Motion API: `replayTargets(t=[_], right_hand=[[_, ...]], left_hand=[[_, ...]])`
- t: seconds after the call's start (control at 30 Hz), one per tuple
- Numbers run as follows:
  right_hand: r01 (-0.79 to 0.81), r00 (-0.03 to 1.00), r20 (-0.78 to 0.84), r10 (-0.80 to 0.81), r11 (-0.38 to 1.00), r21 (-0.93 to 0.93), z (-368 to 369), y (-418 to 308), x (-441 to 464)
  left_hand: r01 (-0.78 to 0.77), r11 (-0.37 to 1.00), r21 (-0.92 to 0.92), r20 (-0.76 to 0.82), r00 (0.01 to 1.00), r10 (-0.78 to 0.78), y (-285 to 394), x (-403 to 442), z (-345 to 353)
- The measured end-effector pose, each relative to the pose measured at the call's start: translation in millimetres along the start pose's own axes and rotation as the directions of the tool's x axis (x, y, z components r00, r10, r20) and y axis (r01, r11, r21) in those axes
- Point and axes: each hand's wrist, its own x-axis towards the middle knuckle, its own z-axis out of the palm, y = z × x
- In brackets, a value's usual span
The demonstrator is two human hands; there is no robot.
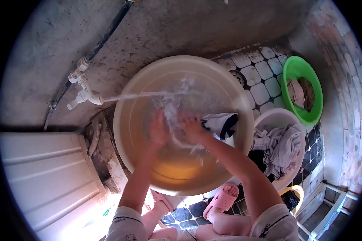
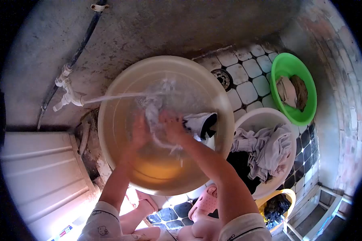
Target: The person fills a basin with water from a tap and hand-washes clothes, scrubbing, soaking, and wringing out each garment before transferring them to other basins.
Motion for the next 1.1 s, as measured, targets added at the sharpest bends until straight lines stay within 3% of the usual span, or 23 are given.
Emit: replayTargets(t=[0.03, 0.07, 0.13, 0.2, 0.23, 0.27, 0.3, 0.33, 0.4, 0.43, 0.5, 0.57, 0.63, 0.7, 0.77, 0.83, 0.9, 0.93, 0.97, 1.0, 1.07, 1.1], right_hand=[[0.136, 0.991, 0.024, -0.135, 0.984, -0.115, 7.7, -4.7, 0.6], [0.193, 0.981, 0.030, -0.191, 0.978, -0.080, 12.7, 3.5, 2.5], [0.305, 0.952, 0.029, -0.305, 0.952, 0.007, 5.4, 22.7, 10.0], [0.154, 0.988, 0.027, -0.152, 0.981, -0.120, -51.0, 24.8, 14.8], [0.072, 0.997, 0.020, -0.070, 0.980, -0.187, -69.9, 24.8, 13.4], [-0.187, 0.977, -0.112, 0.180, 0.980, -0.064, -67.7, 19.0, 9.3], [-0.420, 0.880, -0.205, 0.429, 0.903, 0.087, -63.3, 6.3, 2.3], [-0.607, 0.710, -0.253, 0.657, 0.753, 0.255, -59.8, -6.1, -2.2], [-0.540, 0.722, -0.108, 0.683, 0.655, 0.529, -46.5, -21.4, 9.9], [-0.496, 0.735, -0.041, 0.677, 0.577, 0.648, -53.2, -28.3, 13.7], [-0.144, 0.793, -0.393, 0.465, 0.771, 0.620, -83.2, -47.9, -11.4], [0.016, 0.827, -0.455, 0.329, 0.796, 0.605, -119.4, -73.7, -34.7], [0.147, 0.766, -0.583, 0.271, 0.809, 0.569, -137.4, -85.3, -31.9], [0.238, 0.715, -0.668, 0.206, 0.827, 0.509, -144.5, -83.2, -25.4], [0.277, 0.700, -0.702, 0.132, 0.856, 0.437, -149.0, -64.4, -12.8], [0.217, 0.709, -0.685, 0.166, 0.873, 0.437, -145.7, -46.4, -0.6], [0.092, 0.760, -0.618, 0.201, 0.908, 0.408, -125.7, -19.5, 15.3], [-0.087, 0.826, -0.471, 0.310, 0.895, 0.437, -121.1, 1.9, 24.0], [-0.264, 0.853, -0.309, 0.420, 0.859, 0.439, -112.8, 19.5, 27.5], [-0.304, 0.810, -0.377, 0.448, 0.872, 0.383, -96.2, 25.2, 24.9], [-0.395, 0.706, -0.526, 0.474, 0.880, 0.263, -65.1, 30.5, 25.0], [-0.296, 0.802, -0.491, 0.339, 0.941, 0.166, -52.0, 23.3, 20.1]], left_hand=[[-0.139, 0.982, 0.124, 0.020, 0.990, 0.137, 8.4, -0.1, 5.4], [-0.171, 0.977, 0.126, 0.110, 0.981, 0.158, 12.0, -2.7, 5.3], [-0.032, 0.995, 0.097, 0.306, 0.952, 0.001, 10.8, -1.1, -7.9], [0.315, 0.945, 0.084, 0.500, 0.807, -0.313, 11.4, 17.9, -23.3], [0.446, 0.890, -0.095, 0.538, 0.775, -0.331, -10.0, 12.5, -6.9], [0.562, 0.784, -0.264, 0.581, 0.742, -0.335, -46.2, 1.5, 24.1], [0.657, 0.632, -0.412, 0.626, 0.708, -0.327, -63.5, -6.6, 41.8], [0.750, 0.376, -0.543, 0.647, 0.660, -0.381, -36.7, -5.2, 33.9], [0.711, -0.205, -0.673, 0.712, 0.548, -0.438, 23.6, 0.2, 19.8], [0.675, -0.382, -0.631, 0.773, 0.507, -0.381, 28.3, 8.5, 13.0], [0.554, -0.694, -0.460, 0.871, 0.435, -0.230, 33.2, 23.7, 6.3], [0.514, -0.614, -0.598, 0.751, 0.627, -0.206, 40.0, 27.9, 2.3], [0.445, -0.571, -0.690, 0.631, 0.756, -0.175, 58.8, 35.5, -17.7], [0.373, -0.564, -0.737, 0.538, 0.828, -0.155, 81.9, 33.3, -42.8], [0.461, -0.587, -0.666, 0.606, 0.793, -0.064, 61.0, 23.4, -32.7], [0.634, -0.332, -0.698, 0.696, 0.711, -0.104, 28.1, 13.3, -15.5], [0.773, 0.280, -0.569, 0.714, 0.634, -0.297, 6.1, 14.0, -14.7], [0.760, 0.547, -0.353, 0.704, 0.600, -0.380, 5.8, 18.5, -21.4], [0.639, 0.767, -0.060, 0.687, 0.583, -0.433, 25.4, 37.7, -54.1], [0.433, 0.865, 0.253, 0.656, 0.581, -0.482, 35.1, 47.7, -72.6], [0.168, 0.942, 0.290, 0.386, 0.880, -0.275, 14.7, 26.9, -44.2], [0.043, 0.934, 0.355, 0.227, 0.965, -0.131, 1.5, 14.6, -23.6]])
